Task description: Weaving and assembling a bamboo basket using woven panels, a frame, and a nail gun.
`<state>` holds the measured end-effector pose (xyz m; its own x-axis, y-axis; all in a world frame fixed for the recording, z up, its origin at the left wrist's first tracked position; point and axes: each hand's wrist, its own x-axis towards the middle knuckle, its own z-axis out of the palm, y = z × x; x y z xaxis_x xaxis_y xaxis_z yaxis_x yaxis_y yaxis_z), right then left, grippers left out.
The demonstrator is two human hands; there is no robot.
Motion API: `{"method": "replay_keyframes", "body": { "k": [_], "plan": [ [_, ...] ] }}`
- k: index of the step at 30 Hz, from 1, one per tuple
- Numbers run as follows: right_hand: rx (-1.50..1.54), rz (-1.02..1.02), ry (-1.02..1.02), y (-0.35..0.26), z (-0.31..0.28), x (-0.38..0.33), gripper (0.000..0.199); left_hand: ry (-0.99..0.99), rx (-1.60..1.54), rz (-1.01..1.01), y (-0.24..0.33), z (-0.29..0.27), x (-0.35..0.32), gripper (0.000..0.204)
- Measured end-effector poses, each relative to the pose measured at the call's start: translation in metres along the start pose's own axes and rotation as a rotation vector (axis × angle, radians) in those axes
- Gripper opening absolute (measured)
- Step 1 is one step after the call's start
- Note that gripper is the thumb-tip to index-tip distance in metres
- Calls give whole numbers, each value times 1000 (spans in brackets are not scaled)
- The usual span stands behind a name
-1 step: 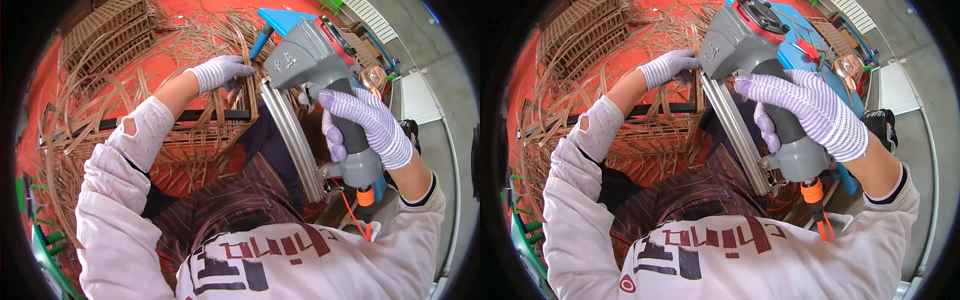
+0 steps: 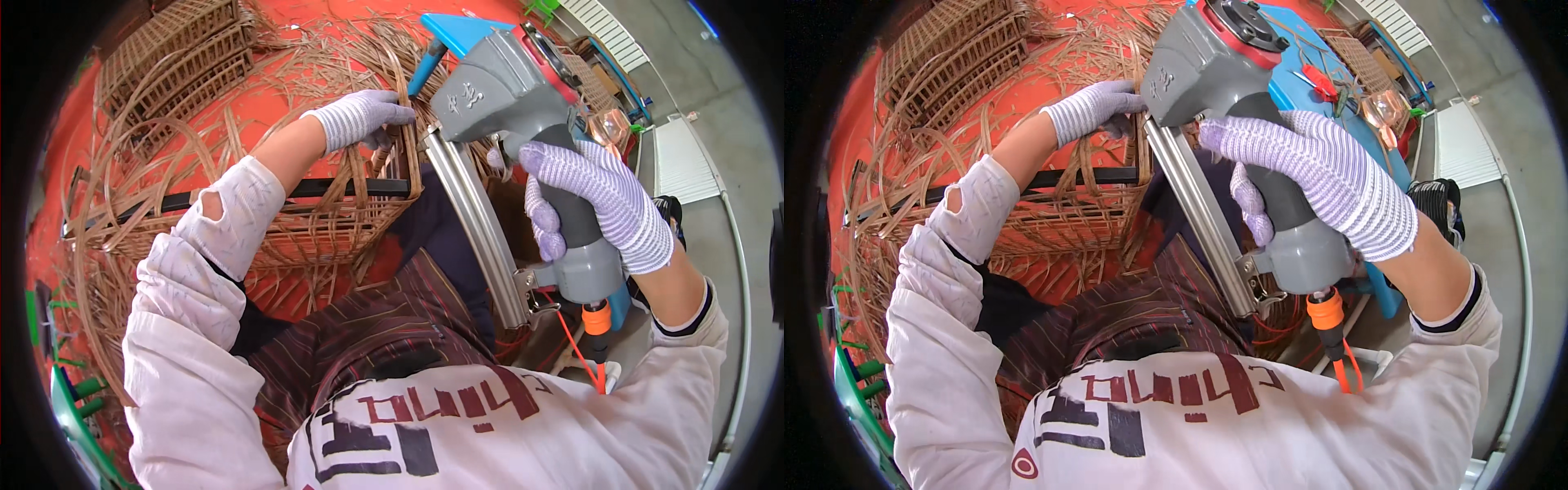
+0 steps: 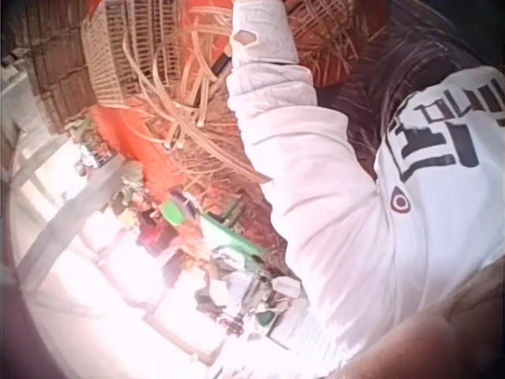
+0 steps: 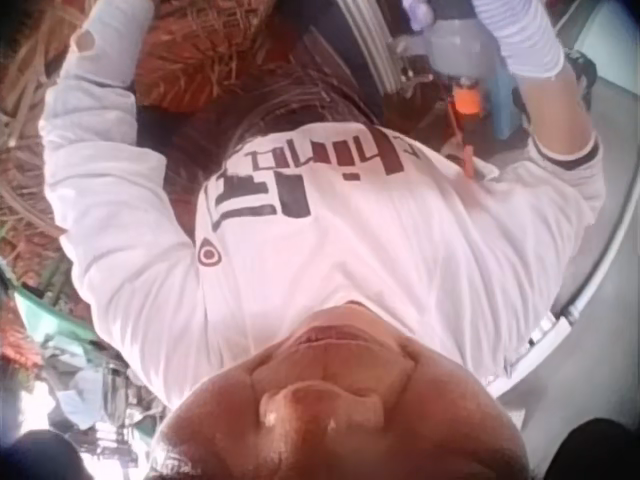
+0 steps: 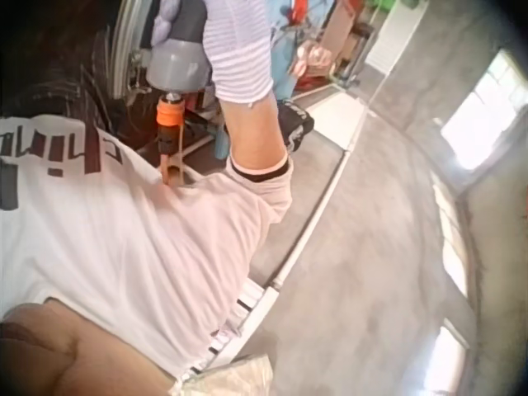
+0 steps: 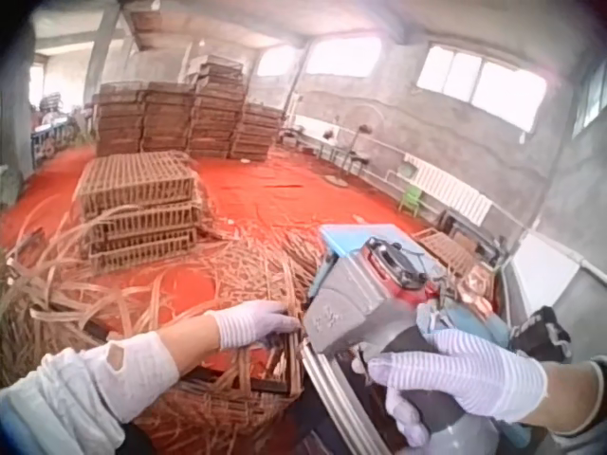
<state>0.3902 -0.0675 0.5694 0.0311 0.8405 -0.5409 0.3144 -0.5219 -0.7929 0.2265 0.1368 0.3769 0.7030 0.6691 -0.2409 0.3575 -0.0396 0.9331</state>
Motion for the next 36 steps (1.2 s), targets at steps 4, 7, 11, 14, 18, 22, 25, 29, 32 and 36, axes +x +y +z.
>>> {"method": "replay_keyframes", "body": {
  "k": [4, 7, 11, 14, 18, 22, 25, 29, 32, 36],
  "plan": [
    [28, 74, 15, -6, 4, 12, 37, -10, 41, -3, -7, -3, 6, 43],
    [19, 69, 25, -4, 7, 16, 38, -34, 12, 1, -6, -2, 5, 44],
    [16, 52, 22, -3, 7, 21, 37, -38, -44, -35, 5, -1, -4, 42],
    [26, 51, 20, -3, 6, 23, 36, -35, -51, -31, 0, 0, 3, 42],
    [18, 44, 1, -2, 6, 24, 36, -39, -52, -38, 1, -1, 1, 42],
    [30, 28, -8, -1, 6, 24, 37, -19, -38, -18, 2, -1, -1, 42],
    [11, 78, 36, -5, 9, 21, 37, -28, -21, 10, -1, -2, 0, 46],
    [-13, 52, 46, -5, 14, 19, 34, -19, 1, 38, -3, -2, 0, 48],
    [-8, 51, 82, -7, 15, 19, 34, -18, 8, 39, -3, -1, 1, 48],
    [17, 71, 51, -8, 16, 20, 33, -7, 32, 38, -1, 1, -1, 47]
  ]
}}
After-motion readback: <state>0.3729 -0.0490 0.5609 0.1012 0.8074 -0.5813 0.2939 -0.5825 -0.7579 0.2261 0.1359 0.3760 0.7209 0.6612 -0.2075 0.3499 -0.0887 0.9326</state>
